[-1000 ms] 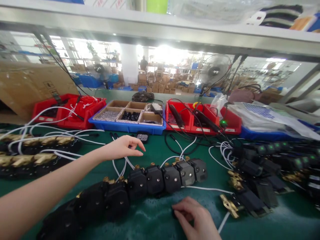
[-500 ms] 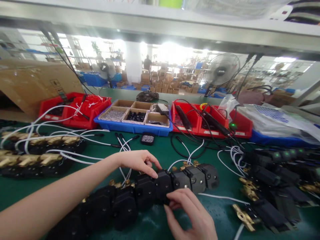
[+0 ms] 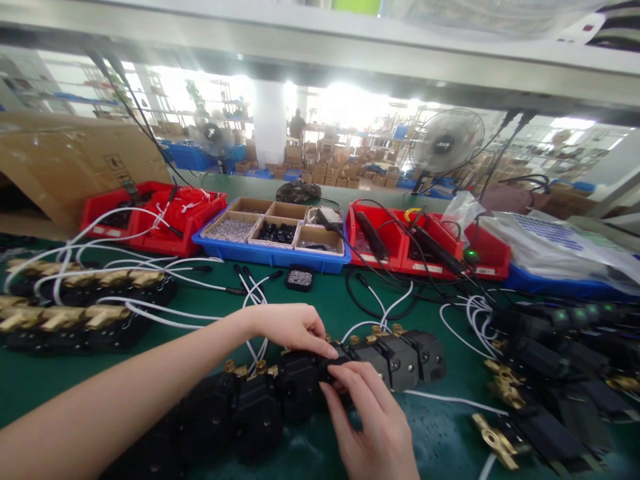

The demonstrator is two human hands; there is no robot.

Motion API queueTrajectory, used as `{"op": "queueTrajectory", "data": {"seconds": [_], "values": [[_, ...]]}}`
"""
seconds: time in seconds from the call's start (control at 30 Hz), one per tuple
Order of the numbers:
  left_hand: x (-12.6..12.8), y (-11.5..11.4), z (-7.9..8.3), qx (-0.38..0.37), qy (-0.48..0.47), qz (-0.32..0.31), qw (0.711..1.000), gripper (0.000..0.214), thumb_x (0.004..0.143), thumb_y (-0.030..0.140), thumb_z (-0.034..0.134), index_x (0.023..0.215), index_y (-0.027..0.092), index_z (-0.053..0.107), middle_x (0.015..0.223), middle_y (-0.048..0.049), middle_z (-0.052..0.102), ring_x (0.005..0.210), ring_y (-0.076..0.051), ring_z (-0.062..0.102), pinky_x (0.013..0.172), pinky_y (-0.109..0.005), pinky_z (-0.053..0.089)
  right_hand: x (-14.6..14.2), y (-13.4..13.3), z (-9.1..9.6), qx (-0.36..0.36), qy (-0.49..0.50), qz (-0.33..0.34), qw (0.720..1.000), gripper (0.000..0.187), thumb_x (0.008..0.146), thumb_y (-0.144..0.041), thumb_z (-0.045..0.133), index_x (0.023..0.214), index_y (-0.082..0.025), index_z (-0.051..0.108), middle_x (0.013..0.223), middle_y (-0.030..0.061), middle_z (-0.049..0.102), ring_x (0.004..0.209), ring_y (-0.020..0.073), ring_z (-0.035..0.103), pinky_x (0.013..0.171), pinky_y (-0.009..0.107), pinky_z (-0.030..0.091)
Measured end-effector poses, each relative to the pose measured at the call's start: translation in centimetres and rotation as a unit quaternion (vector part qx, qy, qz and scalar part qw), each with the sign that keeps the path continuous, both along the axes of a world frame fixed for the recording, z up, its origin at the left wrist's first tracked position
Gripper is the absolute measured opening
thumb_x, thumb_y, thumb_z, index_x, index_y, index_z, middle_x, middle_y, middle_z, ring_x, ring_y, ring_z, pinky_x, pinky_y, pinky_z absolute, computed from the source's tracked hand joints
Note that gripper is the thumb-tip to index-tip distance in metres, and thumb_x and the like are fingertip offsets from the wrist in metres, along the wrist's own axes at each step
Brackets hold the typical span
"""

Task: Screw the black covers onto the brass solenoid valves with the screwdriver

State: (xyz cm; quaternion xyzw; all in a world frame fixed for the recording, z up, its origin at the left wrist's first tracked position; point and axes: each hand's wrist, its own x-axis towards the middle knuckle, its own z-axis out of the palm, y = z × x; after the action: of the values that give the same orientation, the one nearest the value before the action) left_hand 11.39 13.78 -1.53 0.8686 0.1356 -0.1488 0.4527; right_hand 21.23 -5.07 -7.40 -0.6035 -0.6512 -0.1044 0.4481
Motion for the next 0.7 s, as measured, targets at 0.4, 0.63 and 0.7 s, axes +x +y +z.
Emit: {"op": "queueTrajectory", "data": {"seconds": [0.4, 0.63, 0.7], "values": [[0.6, -0.7, 0.1, 0.071, -0.018, 0.001, 0.997, 0.053, 0.086, 0.063, 0.053, 0.06, 0.016, 0.058, 0.055, 0.0029, 0.049, 0.053, -0.01, 0.039, 0.049, -0.024, 0.029, -1.7, 0.6, -2.4, 0.045, 0.084, -0.071, 0.993, 0.019, 0.102, -0.029, 0.051, 0.091, -0.019, 0.062, 0.076, 0.002, 0.062, 0.067, 0.0141, 0.061, 0.06, 0.023, 0.047], [0.4, -0.6, -0.1, 0.055, -0.026, 0.001, 0.998, 0.054, 0.081, 0.065, 0.059, 0.055, 0.018, 0.052, 0.051, 0.005, 0.041, 0.051, -0.01, 0.037, 0.047, -0.025, 0.027, -0.6, 0.4, -0.5, -0.002, 0.012, -0.005, 1.0, 0.017, 0.102, -0.023, 0.051, 0.088, -0.02, 0.06, 0.077, 0.0025, 0.062, 0.069, 0.0135, 0.063, 0.064, 0.02, 0.05], [0.4, -0.7, -0.2, 0.05, -0.032, 0.005, 0.998, 0.055, 0.081, 0.065, 0.059, 0.054, 0.018, 0.051, 0.05, 0.0051, 0.04, 0.051, -0.01, 0.036, 0.047, -0.025, 0.026, -0.5, 0.4, -0.5, -0.003, 0.026, -0.012, 1.0, 0.02, 0.102, -0.023, 0.049, 0.084, -0.02, 0.058, 0.076, 0.0021, 0.061, 0.069, 0.0134, 0.062, 0.065, 0.02, 0.05]]}}
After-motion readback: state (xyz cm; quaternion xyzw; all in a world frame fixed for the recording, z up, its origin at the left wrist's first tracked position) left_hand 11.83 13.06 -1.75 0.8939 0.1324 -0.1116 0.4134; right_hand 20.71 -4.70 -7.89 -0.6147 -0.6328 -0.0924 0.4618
